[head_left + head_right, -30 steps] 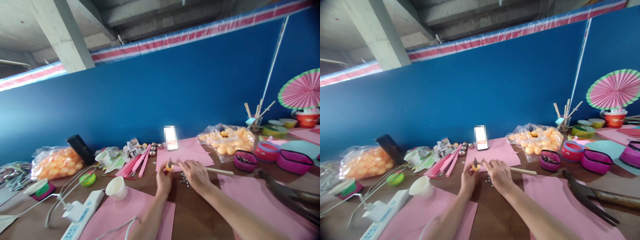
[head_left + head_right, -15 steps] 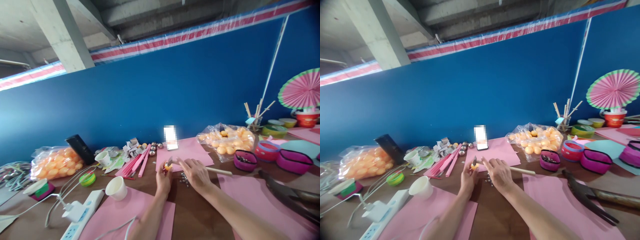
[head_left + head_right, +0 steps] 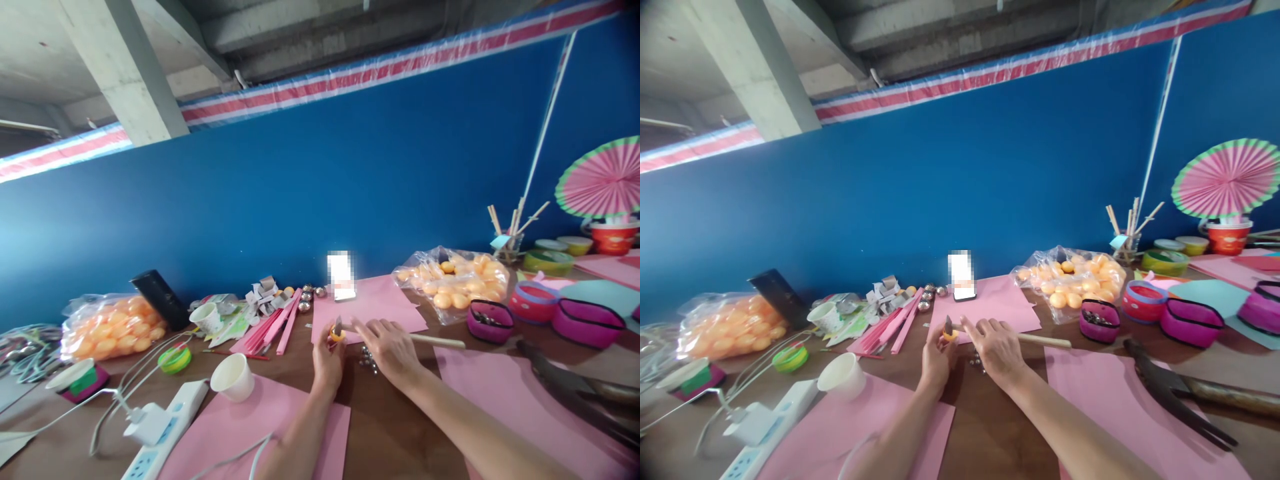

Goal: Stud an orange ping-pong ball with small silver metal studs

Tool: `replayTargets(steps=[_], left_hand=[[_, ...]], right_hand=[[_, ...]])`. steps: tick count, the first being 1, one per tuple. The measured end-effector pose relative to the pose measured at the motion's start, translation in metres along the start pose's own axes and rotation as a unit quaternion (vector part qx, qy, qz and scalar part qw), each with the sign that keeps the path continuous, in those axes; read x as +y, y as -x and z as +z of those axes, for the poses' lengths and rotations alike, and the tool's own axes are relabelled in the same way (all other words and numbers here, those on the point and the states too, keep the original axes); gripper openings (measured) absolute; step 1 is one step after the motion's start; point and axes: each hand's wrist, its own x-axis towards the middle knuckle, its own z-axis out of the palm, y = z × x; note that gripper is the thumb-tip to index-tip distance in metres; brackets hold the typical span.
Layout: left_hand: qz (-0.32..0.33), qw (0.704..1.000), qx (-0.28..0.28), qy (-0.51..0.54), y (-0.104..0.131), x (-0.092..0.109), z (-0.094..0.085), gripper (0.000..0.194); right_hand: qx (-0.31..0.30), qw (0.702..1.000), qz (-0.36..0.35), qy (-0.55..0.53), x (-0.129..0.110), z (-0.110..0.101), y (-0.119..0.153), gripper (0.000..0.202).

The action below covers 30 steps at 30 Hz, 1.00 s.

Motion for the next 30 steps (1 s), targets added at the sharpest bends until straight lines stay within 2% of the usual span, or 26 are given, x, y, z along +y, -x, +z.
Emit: replayTargets(steps=[5,13,20,26,30], left_hand=[[0.005,1.0,0.008,0.024,0.001,0.003,0.001,0.044],[0.007,1.0,-0.009,0.012,0.001,-0.002,0.001,0.041],[-0.009,0.999,0.031,-0.023,0.0,0.002,0.001,0.047],[-0.009,0.995,0.053,0.079,0.002,0.007,0.002,0.039],[0.008,0.99,0.066,0.128,0.002,0.01,0.002,0.037]], right_hand=[[0.011,1.0,0.009,-0.002,-0.001,0.0,0.0,0.045],[0.012,1.0,0.014,-0.012,0.001,0.004,0.0,0.043],[0.021,0.998,0.063,-0.009,0.006,0.003,-0.002,0.04],[0.016,0.996,0.082,-0.013,0.006,0.006,-0.003,0.035],[-0.024,0.993,0.116,0.013,0.014,0.01,-0.002,0.027]])
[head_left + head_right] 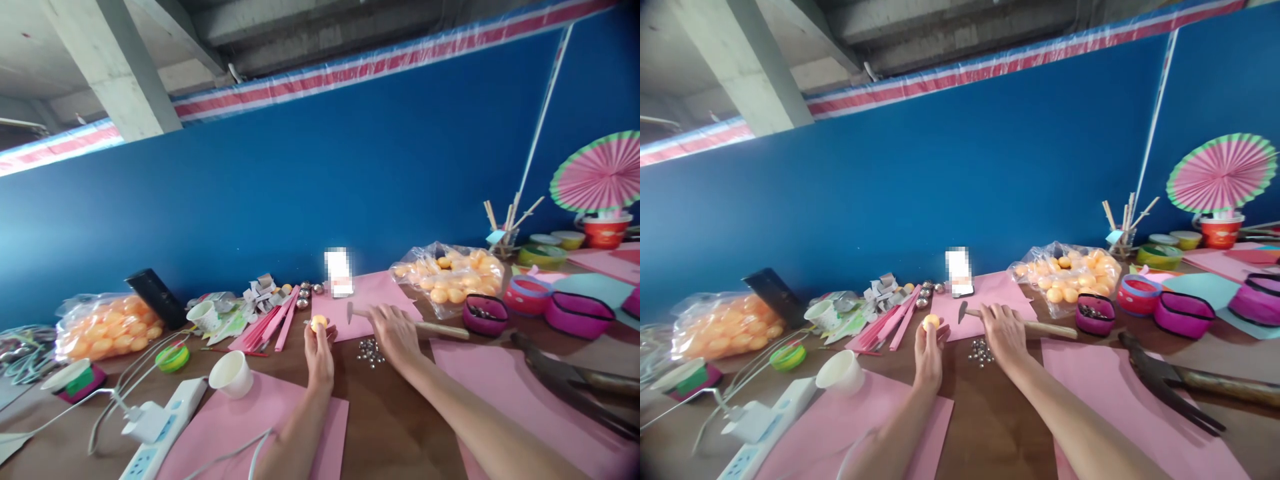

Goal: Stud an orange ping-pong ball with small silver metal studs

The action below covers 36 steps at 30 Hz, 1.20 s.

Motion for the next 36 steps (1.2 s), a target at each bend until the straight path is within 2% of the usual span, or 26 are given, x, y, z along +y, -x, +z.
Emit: replayTargets(steps=[4,8,12,17,21,24,27,30,33,36], left_hand=[[0.03,1.0,-0.004,0.01,0.001,0.001,0.001,0.035],[0.044,0.999,0.001,-0.029,0.003,0.003,0.0,0.036],[0.058,0.996,-0.002,-0.07,0.004,0.005,0.0,0.037],[0.07,0.995,-0.013,-0.066,0.006,0.009,0.006,0.037],[0.1,0.991,-0.025,-0.079,0.012,0.019,0.013,0.037],[0.127,0.985,-0.04,-0.106,0.018,0.029,0.018,0.036],[0.148,0.979,-0.052,-0.13,0.022,0.04,0.021,0.037],[0.161,0.977,-0.044,-0.13,0.02,0.052,0.022,0.037],[0.171,0.98,-0.017,-0.101,0.011,0.063,0.022,0.038],[0.175,0.982,0.023,-0.068,0.001,0.07,0.02,0.04]], right_hand=[[-0.035,0.997,0.059,0.047,0.014,0.01,-0.001,0.03],[-0.051,0.991,0.101,0.068,0.024,0.022,0.0,0.038],[-0.057,0.991,0.097,0.069,0.027,0.028,0.002,0.04],[-0.088,0.989,0.093,0.073,0.026,0.029,0.003,0.038],[-0.137,0.983,0.102,0.062,0.024,0.027,0.001,0.038],[-0.136,0.983,0.114,0.04,0.023,0.022,0.0,0.032],[-0.073,0.992,0.096,-0.026,0.02,0.018,-0.002,0.03],[-0.008,0.987,0.026,-0.158,0.012,0.014,-0.006,0.029],[0.027,0.95,-0.021,-0.31,-0.002,0.006,-0.012,0.027],[0.028,0.901,0.017,-0.433,-0.015,-0.007,-0.02,0.027]])
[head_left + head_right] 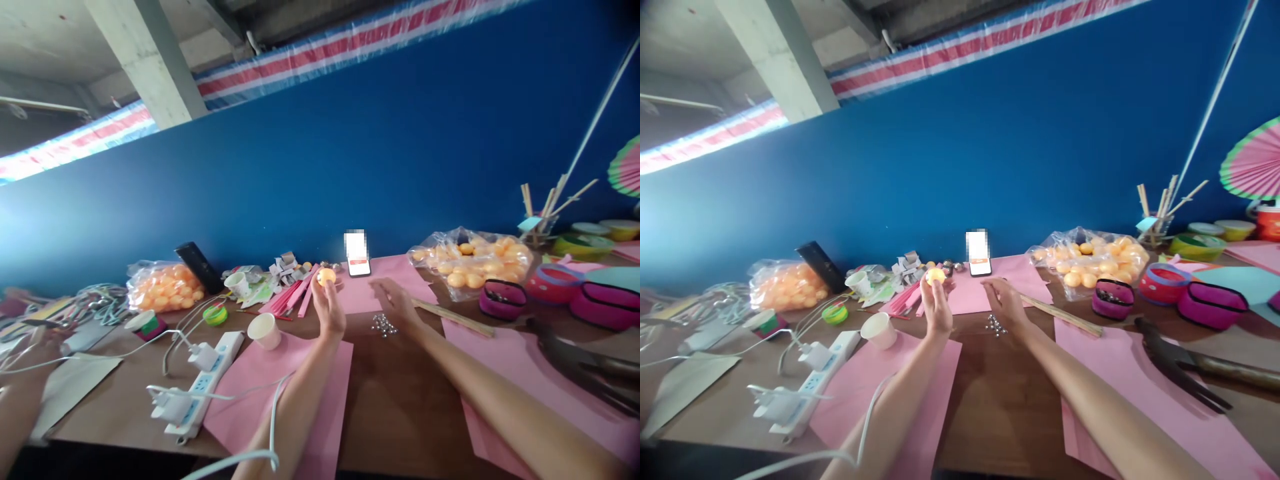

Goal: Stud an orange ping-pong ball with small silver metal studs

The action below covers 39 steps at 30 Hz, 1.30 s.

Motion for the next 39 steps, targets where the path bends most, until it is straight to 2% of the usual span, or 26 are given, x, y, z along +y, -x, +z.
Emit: replayTargets(steps=[3,7,10,12,14,15,17,19,21,24,30,35,39], left_hand=[[0.002,1.0,0.012,0.026,-0.005,-0.001,-0.001,0.041],[-0.009,0.999,0.019,0.044,-0.004,-0.011,-0.001,0.04],[-0.025,0.998,0.033,0.039,-0.004,-0.022,-0.004,0.038],[-0.034,0.998,0.037,0.039,-0.005,-0.029,-0.007,0.037],[-0.046,0.997,0.045,0.049,-0.008,-0.035,-0.011,0.035],[-0.051,0.996,0.05,0.056,-0.01,-0.037,-0.013,0.035],[-0.058,0.994,0.06,0.069,-0.013,-0.041,-0.015,0.034],[-0.06,0.992,0.069,0.085,-0.016,-0.043,-0.016,0.033],[-0.063,0.99,0.072,0.106,-0.018,-0.045,-0.016,0.032],[-0.067,0.987,0.062,0.132,-0.017,-0.044,-0.014,0.031],[-0.073,0.979,0.036,0.184,-0.015,-0.031,-0.005,0.031],[-0.118,0.961,0.068,0.242,-0.028,-0.014,-0.002,0.038],[-0.142,0.959,0.073,0.234,-0.037,-0.008,-0.008,0.038]], right_hand=[[0.029,0.992,0.057,-0.106,-0.016,-0.003,-0.013,0.032],[0.079,0.963,0.097,-0.237,-0.03,-0.01,-0.037,0.035],[0.096,0.951,0.104,-0.276,-0.038,-0.017,-0.05,0.035],[0.047,0.968,0.085,-0.231,-0.044,-0.021,-0.048,0.035],[-0.076,0.988,0.044,-0.126,-0.051,-0.022,-0.035,0.035],[-0.149,0.987,0.016,-0.058,-0.054,-0.021,-0.023,0.034],[-0.273,0.958,-0.067,0.058,-0.061,-0.015,0.005,0.031],[-0.335,0.922,-0.159,0.111,-0.066,-0.006,0.034,0.023],[-0.35,0.905,-0.21,0.121,-0.071,0.003,0.057,0.025],[-0.356,0.899,-0.21,0.144,-0.071,0.01,0.077,0.03],[-0.357,0.889,-0.206,0.198,-0.061,0.005,0.086,0.025],[-0.341,0.885,-0.2,0.246,-0.067,0.008,0.091,0.024],[-0.324,0.888,-0.19,0.264,-0.072,0.012,0.093,0.027]])
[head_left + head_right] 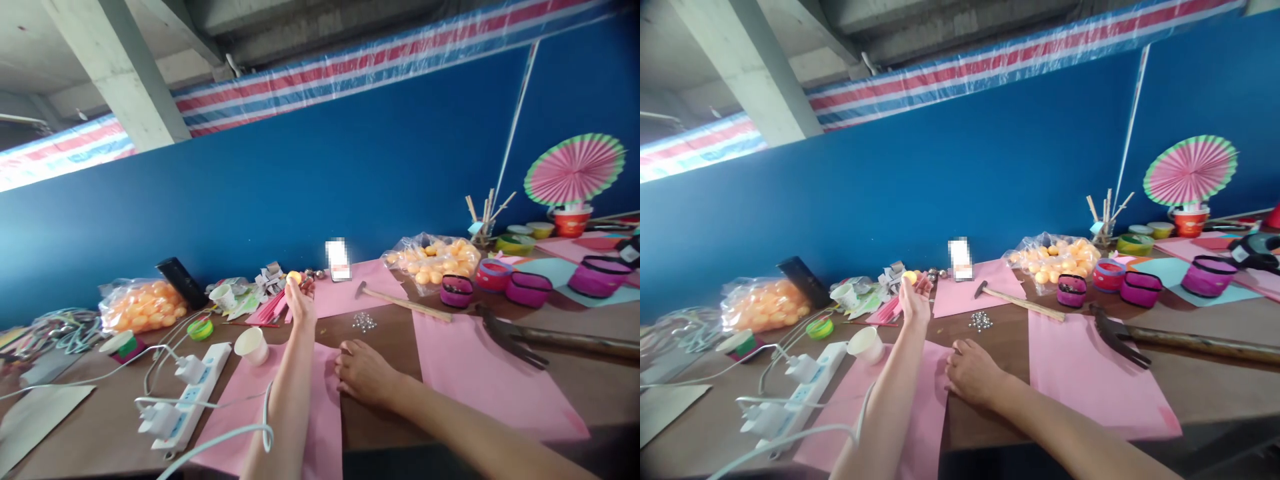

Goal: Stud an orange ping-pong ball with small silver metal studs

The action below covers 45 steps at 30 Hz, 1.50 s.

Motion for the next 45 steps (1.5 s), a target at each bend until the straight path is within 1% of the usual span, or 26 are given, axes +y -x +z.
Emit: replayTargets(steps=[3,6,9,12,14,17,21,24,26,28,30,32,34,35,37,40,45], left_hand=[[-0.009,1.0,-0.014,-0.018,-0.001,0.0,-0.006,0.038],[-0.019,0.999,-0.036,-0.022,0.002,-0.004,-0.01,0.04],[-0.04,0.997,-0.064,-0.024,0.006,-0.008,-0.008,0.042],[-0.073,0.994,-0.076,-0.009,0.009,-0.007,-0.002,0.041],[-0.097,0.992,-0.078,0.006,0.011,-0.004,0.001,0.04],[-0.128,0.989,-0.067,0.022,0.012,0.001,0.002,0.036],[-0.145,0.987,-0.057,0.039,0.019,0.006,0.0,0.032],[-0.137,0.987,-0.075,0.025,0.036,0.007,0.006,0.033],[-0.116,0.988,-0.105,-0.001,0.055,0.009,0.014,0.036],[-0.086,0.985,-0.139,-0.051,0.077,0.013,0.023,0.037],[-0.064,0.977,-0.171,-0.105,0.1,0.017,0.032,0.036],[-0.059,0.969,-0.197,-0.134,0.118,0.021,0.038,0.035],[-0.066,0.963,-0.217,-0.143,0.131,0.025,0.04,0.035],[-0.07,0.961,-0.223,-0.146,0.135,0.026,0.039,0.035],[-0.074,0.959,-0.229,-0.149,0.14,0.029,0.035,0.035],[-0.069,0.959,-0.228,-0.157,0.143,0.035,0.026,0.033],[-0.065,0.957,-0.221,-0.175,0.144,0.048,0.013,0.029]], right_hand=[[0.001,1.0,0.002,0.004,-0.001,-0.001,0.0,0.028],[-0.002,1.0,-0.004,0.01,-0.001,-0.004,0.001,0.026],[-0.003,1.0,0.001,0.018,-0.001,-0.007,0.002,0.024],[-0.005,1.0,0.011,0.023,-0.001,-0.007,0.003,0.023],[-0.007,1.0,0.016,0.025,0.001,-0.008,0.004,0.022],[-0.008,1.0,0.018,0.023,0.006,-0.009,0.008,0.022],[0.005,0.999,0.032,0.008,0.007,-0.012,0.01,0.022],[0.026,0.999,0.035,-0.022,0.0,-0.011,0.003,0.024],[0.022,0.998,0.013,-0.053,-0.007,-0.005,-0.005,0.025],[0.002,0.997,-0.015,-0.081,-0.014,0.006,-0.016,0.026],[-0.018,0.994,-0.045,-0.102,-0.021,0.021,-0.029,0.032],[-0.036,0.99,-0.073,-0.115,-0.028,0.037,-0.043,0.043],[-0.072,0.987,-0.077,-0.119,-0.035,0.05,-0.055,0.05],[-0.086,0.986,-0.072,-0.12,-0.038,0.055,-0.059,0.052],[-0.094,0.985,-0.066,-0.13,-0.044,0.06,-0.065,0.053],[-0.091,0.983,-0.055,-0.15,-0.05,0.06,-0.069,0.051],[-0.069,0.982,-0.036,-0.174,-0.051,0.059,-0.077,0.049]])
